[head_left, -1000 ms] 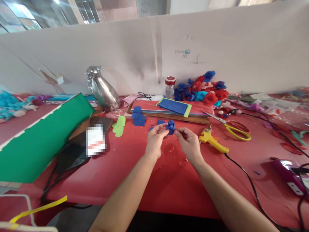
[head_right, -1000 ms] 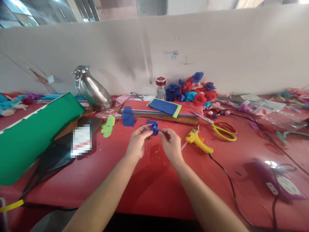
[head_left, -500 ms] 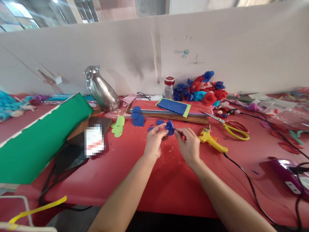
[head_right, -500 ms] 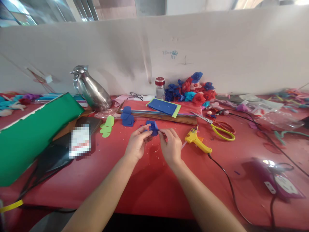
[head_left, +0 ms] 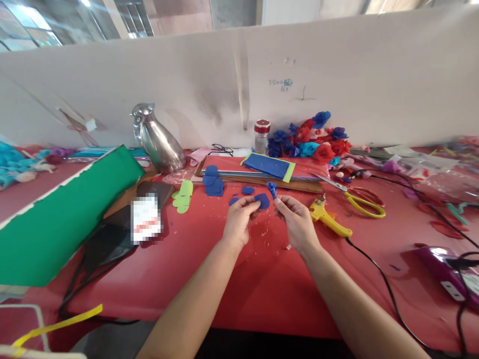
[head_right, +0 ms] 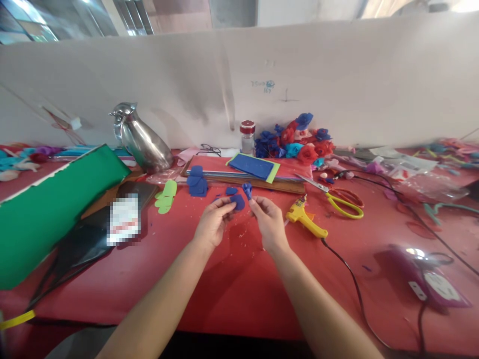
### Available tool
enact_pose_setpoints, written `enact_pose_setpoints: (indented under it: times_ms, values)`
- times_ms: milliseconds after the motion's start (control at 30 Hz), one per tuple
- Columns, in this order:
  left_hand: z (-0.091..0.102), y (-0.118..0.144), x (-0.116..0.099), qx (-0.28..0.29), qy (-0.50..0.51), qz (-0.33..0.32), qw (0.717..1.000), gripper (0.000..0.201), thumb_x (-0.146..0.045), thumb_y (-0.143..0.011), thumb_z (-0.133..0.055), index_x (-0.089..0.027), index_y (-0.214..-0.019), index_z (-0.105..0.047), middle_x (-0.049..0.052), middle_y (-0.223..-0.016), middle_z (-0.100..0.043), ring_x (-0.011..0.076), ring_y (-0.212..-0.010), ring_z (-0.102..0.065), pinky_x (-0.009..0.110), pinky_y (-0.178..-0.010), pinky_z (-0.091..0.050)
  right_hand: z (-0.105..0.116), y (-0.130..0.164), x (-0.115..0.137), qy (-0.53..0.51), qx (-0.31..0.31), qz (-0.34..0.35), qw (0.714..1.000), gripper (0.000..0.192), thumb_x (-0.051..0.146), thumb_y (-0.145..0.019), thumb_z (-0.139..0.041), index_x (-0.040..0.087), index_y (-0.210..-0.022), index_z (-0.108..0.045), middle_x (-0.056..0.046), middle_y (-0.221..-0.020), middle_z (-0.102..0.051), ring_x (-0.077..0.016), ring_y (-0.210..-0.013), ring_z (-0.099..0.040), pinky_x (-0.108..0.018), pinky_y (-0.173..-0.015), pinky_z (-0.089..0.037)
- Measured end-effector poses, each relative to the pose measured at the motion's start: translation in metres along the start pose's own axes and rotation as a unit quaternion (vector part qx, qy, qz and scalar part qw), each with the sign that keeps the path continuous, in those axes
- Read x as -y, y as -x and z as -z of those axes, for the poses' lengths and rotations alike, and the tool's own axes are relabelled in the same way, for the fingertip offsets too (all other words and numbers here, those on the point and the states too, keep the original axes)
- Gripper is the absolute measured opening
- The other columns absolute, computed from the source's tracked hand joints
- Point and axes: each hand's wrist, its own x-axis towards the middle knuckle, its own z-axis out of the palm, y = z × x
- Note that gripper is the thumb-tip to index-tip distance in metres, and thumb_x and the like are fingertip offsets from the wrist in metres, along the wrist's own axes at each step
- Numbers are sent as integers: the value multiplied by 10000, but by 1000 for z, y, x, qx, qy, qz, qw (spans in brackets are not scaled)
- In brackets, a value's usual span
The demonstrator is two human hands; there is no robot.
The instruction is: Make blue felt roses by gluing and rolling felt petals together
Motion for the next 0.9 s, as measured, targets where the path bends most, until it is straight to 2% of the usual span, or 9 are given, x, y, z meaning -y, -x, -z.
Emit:
enact_pose_setpoints:
  times_ms: [100, 233, 433, 667, 900]
  values:
    - [1, -1, 2, -1, -12, -38, 999, 125, -160, -573, -732, -167, -681, -670, -15, -647, -656, 72, -589, -538, 208, -592, -354, 0, 0, 2, -52, 13, -32, 998, 329, 478, -625, -763, 190, -747, -659, 40, -570, -531, -96, -538, -438, -243, -531, -327]
    - [1, -1, 5, 42, -8, -76, 996, 123, -206, -582, -749, -170, -667, -667, -21, -663, -649, 83, -633, -537, 233, -703, -405, -1, 0, 2, -89, 35, -49, 994, 323, 467, -611, -786, 194, -735, -667, 29, -630, -562, -89, -566, -454, -234, -551, -352]
    - [0, 0, 11, 72, -41, -113, 990, 166, -253, -594, -766, -161, -649, -639, -15, -667, -642, 107, -665, -564, 268, -745, -438, -1, 2, -1, -88, 53, -31, 994, 294, 458, -648, -765, 199, -734, -656, 16, -680, -596, -105, -612, -484, -253, -621, -407]
    - [-2, 5, 12, 36, -137, -236, 961, 166, -270, -642, -749, -172, -661, -616, -14, -653, -629, 114, -645, -554, 263, -702, -449, -7, 7, -1, -19, 35, 42, 998, 276, 464, -693, -714, 208, -774, -648, -2, -691, -624, -158, -711, -552, -305, -714, -448]
    - [3, -6, 18, 1, -129, -238, 963, 178, -295, -653, -735, -171, -683, -611, -13, -667, -614, 116, -649, -557, 264, -701, -450, -4, 7, -1, -51, 46, 31, 997, 202, 401, -716, -714, 214, -756, -650, 20, -708, -587, -122, -669, -477, -269, -690, -397]
